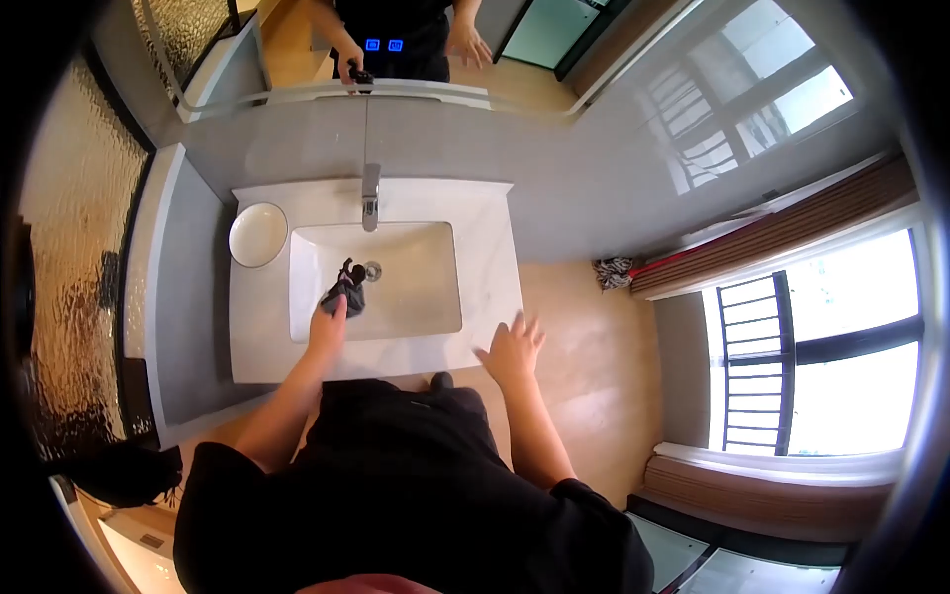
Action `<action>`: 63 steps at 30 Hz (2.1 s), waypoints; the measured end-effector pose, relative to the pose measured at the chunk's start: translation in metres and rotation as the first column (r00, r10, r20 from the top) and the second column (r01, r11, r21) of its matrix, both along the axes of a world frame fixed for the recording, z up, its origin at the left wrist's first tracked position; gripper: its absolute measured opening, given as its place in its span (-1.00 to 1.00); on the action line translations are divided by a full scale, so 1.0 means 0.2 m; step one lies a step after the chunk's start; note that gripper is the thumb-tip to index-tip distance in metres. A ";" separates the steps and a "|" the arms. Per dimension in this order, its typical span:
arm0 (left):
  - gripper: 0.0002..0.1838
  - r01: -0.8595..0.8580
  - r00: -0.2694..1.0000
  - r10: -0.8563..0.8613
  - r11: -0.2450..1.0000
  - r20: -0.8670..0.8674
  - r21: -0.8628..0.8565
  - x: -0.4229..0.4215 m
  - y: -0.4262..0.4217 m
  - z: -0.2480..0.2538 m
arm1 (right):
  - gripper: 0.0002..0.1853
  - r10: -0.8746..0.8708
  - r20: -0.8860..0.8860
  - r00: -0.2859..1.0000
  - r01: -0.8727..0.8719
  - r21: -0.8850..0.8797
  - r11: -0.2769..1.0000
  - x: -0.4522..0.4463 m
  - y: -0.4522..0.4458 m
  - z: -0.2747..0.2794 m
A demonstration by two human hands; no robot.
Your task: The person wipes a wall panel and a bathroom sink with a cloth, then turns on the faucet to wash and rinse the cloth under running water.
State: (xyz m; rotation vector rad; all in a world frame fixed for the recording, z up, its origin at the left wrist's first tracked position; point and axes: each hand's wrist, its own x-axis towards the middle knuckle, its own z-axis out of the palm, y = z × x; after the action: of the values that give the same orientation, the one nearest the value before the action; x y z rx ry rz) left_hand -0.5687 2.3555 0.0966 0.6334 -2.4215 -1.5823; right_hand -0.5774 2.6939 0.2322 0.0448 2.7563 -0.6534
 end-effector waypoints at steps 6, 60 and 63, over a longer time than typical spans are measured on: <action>-0.44 0.015 0.982 0.000 0.997 0.190 -0.080 0.06 0.21 0.34 | -0.51 0.345 -0.307 0.887 -0.411 -0.187 0.892 -0.02 -0.08 0.31; -0.37 0.553 0.693 0.634 -0.163 -0.343 0.817 1.30 1.83 0.61 | -0.03 0.979 0.203 0.026 0.790 -0.605 0.104 0.66 0.53 0.16; -0.32 0.283 0.722 0.671 -0.067 -0.166 0.957 1.47 1.89 0.84 | -0.01 0.955 0.296 -0.008 0.687 -0.692 0.220 0.75 0.53 0.15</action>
State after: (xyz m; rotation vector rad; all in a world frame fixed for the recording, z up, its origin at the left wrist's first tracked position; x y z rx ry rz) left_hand -0.2754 2.7330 0.2654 0.3937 -0.1102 -2.5798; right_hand -0.4277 2.7997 0.2621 -0.2227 0.2575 -1.3483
